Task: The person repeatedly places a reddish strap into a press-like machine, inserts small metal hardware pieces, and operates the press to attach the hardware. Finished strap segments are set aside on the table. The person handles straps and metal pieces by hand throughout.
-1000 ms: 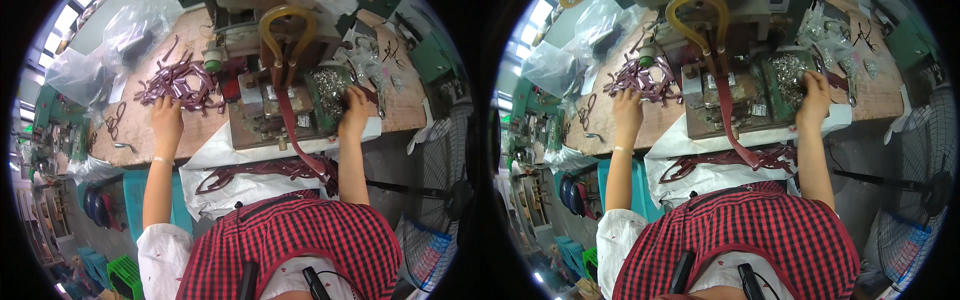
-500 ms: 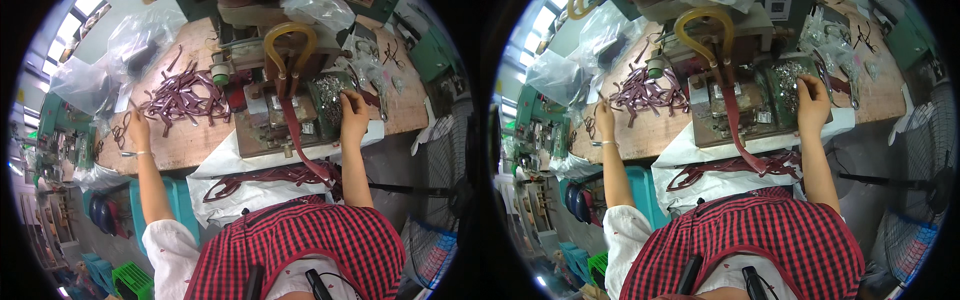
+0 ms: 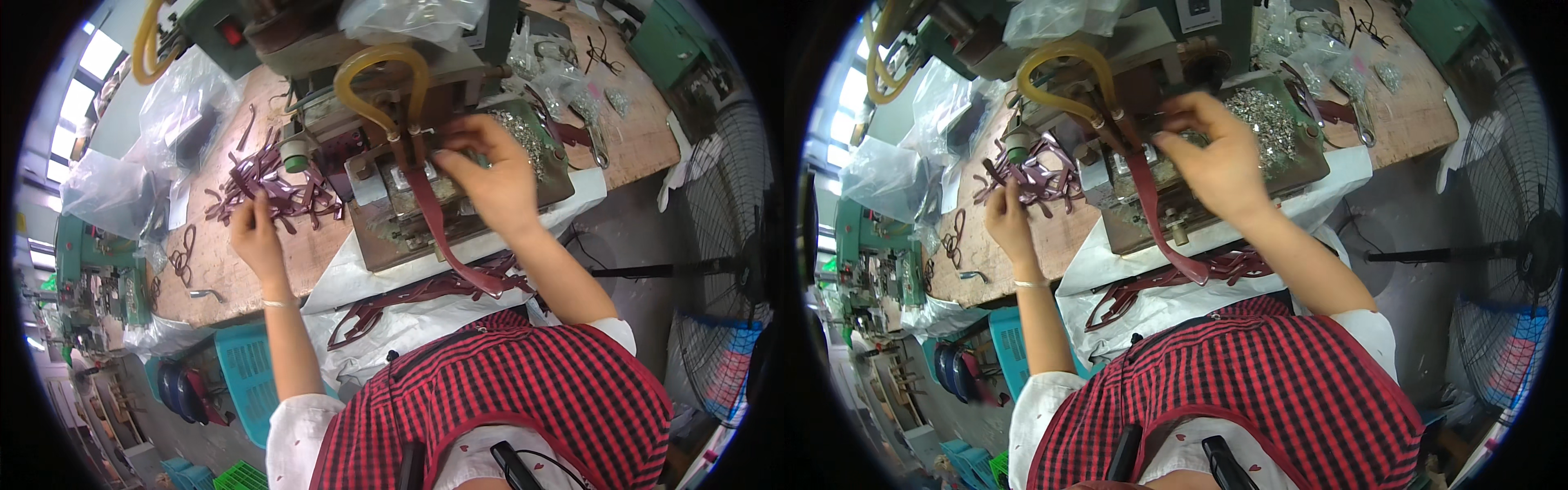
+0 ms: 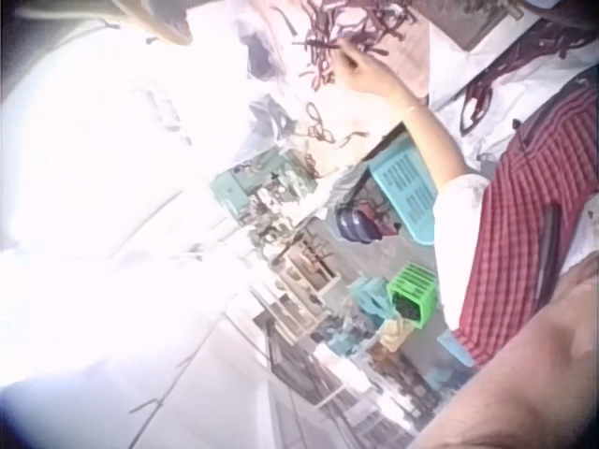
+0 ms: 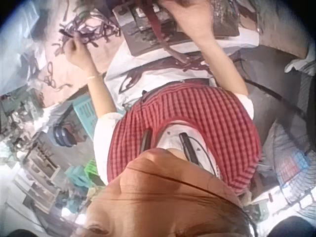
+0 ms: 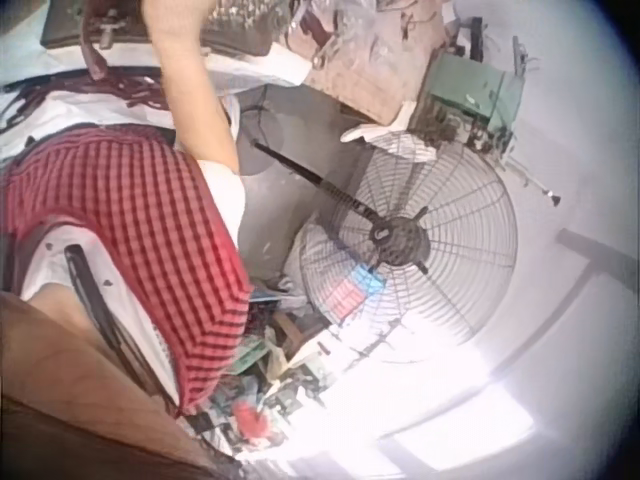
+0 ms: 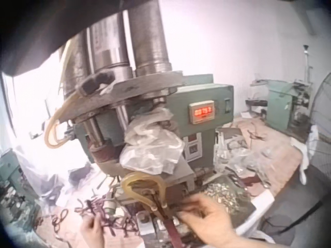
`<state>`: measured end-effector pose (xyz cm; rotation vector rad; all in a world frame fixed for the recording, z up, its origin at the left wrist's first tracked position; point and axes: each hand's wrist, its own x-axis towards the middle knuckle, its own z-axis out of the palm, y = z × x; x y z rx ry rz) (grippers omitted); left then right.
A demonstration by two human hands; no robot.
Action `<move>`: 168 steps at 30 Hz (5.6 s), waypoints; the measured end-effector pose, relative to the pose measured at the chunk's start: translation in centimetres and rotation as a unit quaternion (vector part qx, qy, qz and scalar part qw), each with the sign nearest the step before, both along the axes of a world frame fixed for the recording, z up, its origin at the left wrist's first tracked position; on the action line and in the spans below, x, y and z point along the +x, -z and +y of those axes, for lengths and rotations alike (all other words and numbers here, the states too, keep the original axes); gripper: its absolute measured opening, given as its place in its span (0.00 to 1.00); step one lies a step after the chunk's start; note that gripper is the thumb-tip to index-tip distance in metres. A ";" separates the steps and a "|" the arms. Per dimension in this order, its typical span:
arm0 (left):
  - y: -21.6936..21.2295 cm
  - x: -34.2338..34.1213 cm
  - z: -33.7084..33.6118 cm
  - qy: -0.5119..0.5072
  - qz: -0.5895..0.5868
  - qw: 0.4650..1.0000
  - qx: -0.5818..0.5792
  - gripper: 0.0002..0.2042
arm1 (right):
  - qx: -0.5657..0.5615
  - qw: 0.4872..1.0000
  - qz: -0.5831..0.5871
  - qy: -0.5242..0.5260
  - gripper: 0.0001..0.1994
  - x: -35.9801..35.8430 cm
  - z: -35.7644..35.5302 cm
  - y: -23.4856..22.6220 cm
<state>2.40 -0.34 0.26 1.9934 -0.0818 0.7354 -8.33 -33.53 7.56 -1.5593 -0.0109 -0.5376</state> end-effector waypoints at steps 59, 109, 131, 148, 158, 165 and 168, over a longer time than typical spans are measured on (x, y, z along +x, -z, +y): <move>0.8 6.1 6.4 0.068 0.214 0.864 0.451 0.15 | -0.076 0.990 0.065 0.103 0.08 0.2 -7.3 6.1; -8.0 -8.7 -15.4 0.317 -0.378 0.832 0.256 0.13 | -0.456 0.865 -0.064 0.200 0.07 0.4 -9.7 7.5; -7.0 1.8 -5.6 0.000 -0.121 0.992 0.021 0.30 | -0.082 0.982 0.122 0.121 0.10 -0.4 -7.1 6.7; -0.3 -4.2 4.0 0.005 0.221 0.964 0.148 0.14 | -0.151 0.964 0.083 0.201 0.09 -4.3 -8.1 5.7; -2.6 -5.8 -3.2 0.118 0.129 0.971 -0.166 0.12 | 0.026 0.999 -0.018 0.007 0.19 0.5 1.2 0.5; -14.8 -6.0 -10.1 0.238 -0.106 0.963 -0.072 0.07 | 0.118 0.988 0.055 -0.080 0.26 -0.3 2.3 -2.8; -14.0 -7.1 -10.7 0.237 -0.165 0.957 -0.017 0.06 | -0.019 0.999 0.032 -0.023 0.28 -2.7 3.4 -3.6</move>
